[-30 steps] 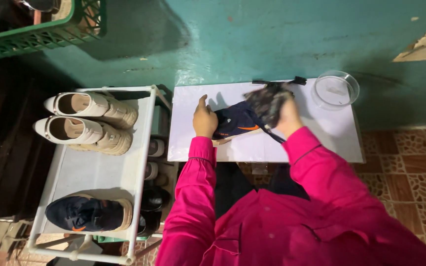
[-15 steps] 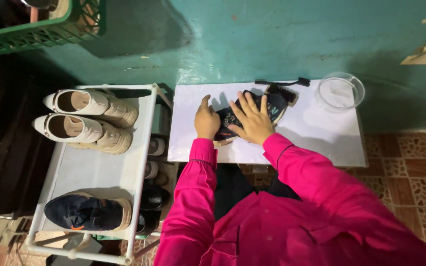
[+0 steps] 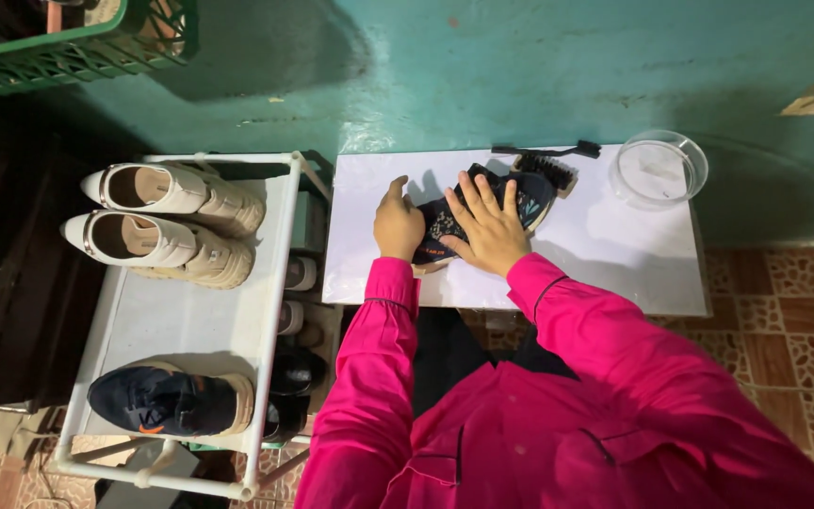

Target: A person is cleaning a blue sneaker by brushing the sides and sole with a small brush and wiping it with a cloth at a polishing station.

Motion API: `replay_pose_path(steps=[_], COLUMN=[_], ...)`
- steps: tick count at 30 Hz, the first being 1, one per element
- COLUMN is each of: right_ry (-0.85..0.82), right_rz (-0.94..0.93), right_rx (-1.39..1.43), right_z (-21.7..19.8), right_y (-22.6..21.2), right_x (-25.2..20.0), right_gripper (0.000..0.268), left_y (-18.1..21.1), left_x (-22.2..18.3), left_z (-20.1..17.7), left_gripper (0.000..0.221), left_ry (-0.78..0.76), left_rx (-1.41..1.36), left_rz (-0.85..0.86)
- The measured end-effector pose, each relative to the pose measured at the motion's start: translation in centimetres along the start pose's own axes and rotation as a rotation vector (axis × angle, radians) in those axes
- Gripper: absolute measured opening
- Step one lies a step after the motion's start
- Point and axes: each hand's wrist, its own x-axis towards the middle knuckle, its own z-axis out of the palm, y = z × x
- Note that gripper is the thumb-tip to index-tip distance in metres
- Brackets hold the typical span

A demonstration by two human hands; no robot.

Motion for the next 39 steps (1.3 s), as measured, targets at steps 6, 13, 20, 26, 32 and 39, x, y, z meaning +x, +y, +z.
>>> replay_pose_path(steps=[6,13,20,26,32,39], right_ry=[-0.001,0.083,-0.117,-0.122,-0.118,-0.091], right_rz=[0.002,0.103,-0.291,-0.259,-0.246,-0.162], right_rx=[0.081,2.317,2.837,2.879,2.828,2.819], right_z=[-1.0,-10.4,-18.8,-18.6,-18.0,-15.5], right_y=[0.4,1.8,-0.7,-0.4,0.0,0.7], right_x=[0.4,1.8,2.6,2.1,1.9,1.4], right_gripper=[0.079,0.058,0.068,0.07,0.067,0.062], left_y=[-0.2,0.0,0.0,0.5,1.0,0.6], left_x=[-0.4,-0.2,-0.3,-0.6,-0.9,-0.4], left_z=[0.2,0.2,0.2,-0.1,-0.6,-0.2], left_gripper=[0.039,0.038,0.037,0.037,0.037,0.036], left_ry=[0.0,0.017,0.026,0.015,0.011,0.017], left_rx=[0.014,0.031,0.027,0.038,0.033,0.043], left_rz=[-0.008,0.002,-0.008,-0.022,-0.019,-0.017])
